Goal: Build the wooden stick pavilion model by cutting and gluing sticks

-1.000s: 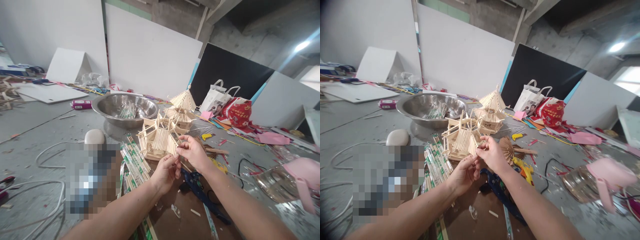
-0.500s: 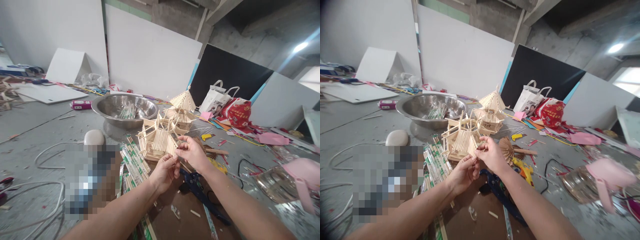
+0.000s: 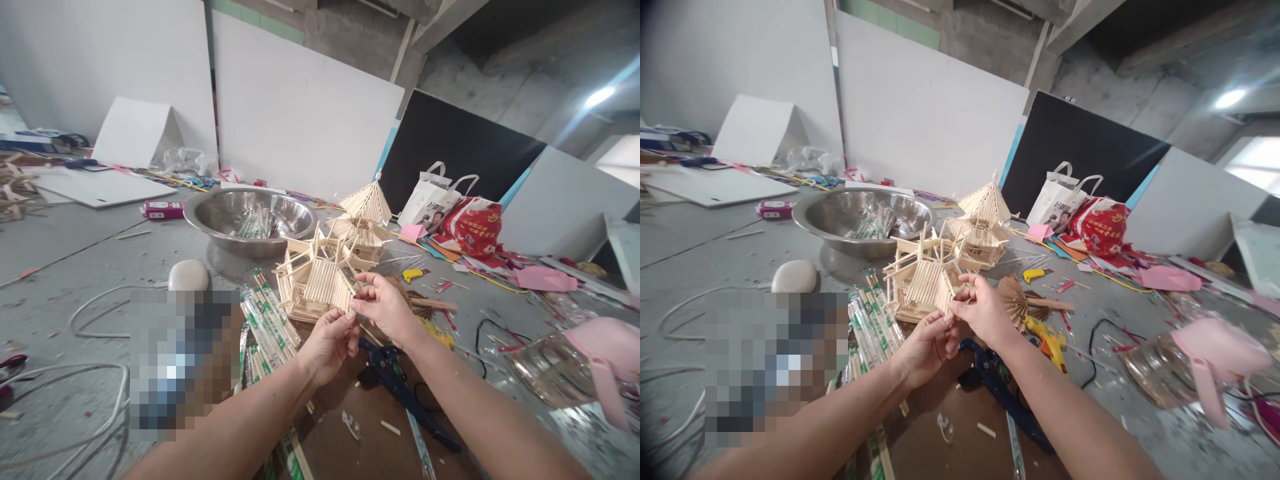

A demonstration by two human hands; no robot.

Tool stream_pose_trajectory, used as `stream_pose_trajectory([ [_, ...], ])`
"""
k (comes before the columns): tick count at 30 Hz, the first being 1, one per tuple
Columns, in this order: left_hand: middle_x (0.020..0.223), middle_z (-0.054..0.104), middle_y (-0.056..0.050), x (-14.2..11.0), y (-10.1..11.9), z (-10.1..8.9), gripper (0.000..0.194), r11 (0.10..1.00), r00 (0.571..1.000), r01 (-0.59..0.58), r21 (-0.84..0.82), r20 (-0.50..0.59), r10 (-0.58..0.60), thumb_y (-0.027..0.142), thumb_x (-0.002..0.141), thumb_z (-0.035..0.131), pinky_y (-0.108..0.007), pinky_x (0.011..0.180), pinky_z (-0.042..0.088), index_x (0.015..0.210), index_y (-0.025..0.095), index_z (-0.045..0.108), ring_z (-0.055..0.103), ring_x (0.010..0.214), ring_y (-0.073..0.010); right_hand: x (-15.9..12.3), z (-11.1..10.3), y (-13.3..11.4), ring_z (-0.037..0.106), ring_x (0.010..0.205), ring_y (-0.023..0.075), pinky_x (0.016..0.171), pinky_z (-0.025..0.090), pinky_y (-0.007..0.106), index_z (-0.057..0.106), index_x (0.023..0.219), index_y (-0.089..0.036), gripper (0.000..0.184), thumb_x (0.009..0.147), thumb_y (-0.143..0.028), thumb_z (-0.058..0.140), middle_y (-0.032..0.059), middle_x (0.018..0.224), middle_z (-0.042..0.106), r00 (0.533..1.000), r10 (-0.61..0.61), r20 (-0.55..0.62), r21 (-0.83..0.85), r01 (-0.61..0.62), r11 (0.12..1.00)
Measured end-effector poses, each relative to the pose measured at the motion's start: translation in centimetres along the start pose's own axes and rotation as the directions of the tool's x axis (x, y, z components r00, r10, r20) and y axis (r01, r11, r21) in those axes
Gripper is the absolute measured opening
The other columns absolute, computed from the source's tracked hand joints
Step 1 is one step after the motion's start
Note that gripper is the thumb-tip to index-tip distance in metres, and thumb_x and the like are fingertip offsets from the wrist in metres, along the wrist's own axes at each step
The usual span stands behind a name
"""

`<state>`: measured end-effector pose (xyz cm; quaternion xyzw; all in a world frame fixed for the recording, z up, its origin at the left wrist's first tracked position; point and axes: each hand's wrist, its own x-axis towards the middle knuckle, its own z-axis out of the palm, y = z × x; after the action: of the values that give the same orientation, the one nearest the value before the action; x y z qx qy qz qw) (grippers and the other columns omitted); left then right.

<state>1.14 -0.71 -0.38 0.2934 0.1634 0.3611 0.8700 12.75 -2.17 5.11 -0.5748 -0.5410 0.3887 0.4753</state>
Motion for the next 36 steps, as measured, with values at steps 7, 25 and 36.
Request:
stream_pose_trajectory([
  [7,0.05,0.049,0.004,0.02,-0.03,-0.11,0.027,1.0,1.0,0.022,0.004,-0.011,-0.022,0.03,0.061,0.065,-0.018,0.038,0.027,0.064,0.016,0.043,0.041,0.036,-0.0045,-0.01,0.04,0.12,0.047,0.051,0.0071,0.041,0.033,0.018,0.041,0.099,-0.02,0.044,0.06,-0.022,0.061,-0.0047,0.066,0.052,1.0,-0.015,0.013,-0.022,0.015,1.0],
  [25,0.049,0.048,0.005,-0.02,0.51,-0.14,0.021,0.998,0.999,0.047,0.039,-0.008,-0.047,0.024,0.06,0.063,-0.019,0.04,0.027,0.062,0.016,0.043,0.04,0.037,-0.0049,0.05,0.35,-0.14,0.04,0.041,0.0035,0.035,0.026,0.017,0.039,0.097,-0.02,0.041,0.062,-0.023,0.059,-0.0057,0.065,0.051,1.0,-0.001,-0.02,0.017,0.001,1.0],
  [36,0.052,0.049,0.004,-0.08,0.7,-0.2,0.018,0.998,0.998,0.051,0.037,0.026,-0.052,0.024,0.063,0.059,-0.02,0.041,0.029,0.062,0.016,0.043,0.042,0.038,-0.0056,0.14,0.21,0.05,0.04,0.043,0.0036,0.036,0.027,0.017,0.04,0.098,-0.02,0.041,0.062,-0.024,0.059,-0.0054,0.066,0.052,1.0,-0.006,-0.013,0.019,0.006,1.0],
])
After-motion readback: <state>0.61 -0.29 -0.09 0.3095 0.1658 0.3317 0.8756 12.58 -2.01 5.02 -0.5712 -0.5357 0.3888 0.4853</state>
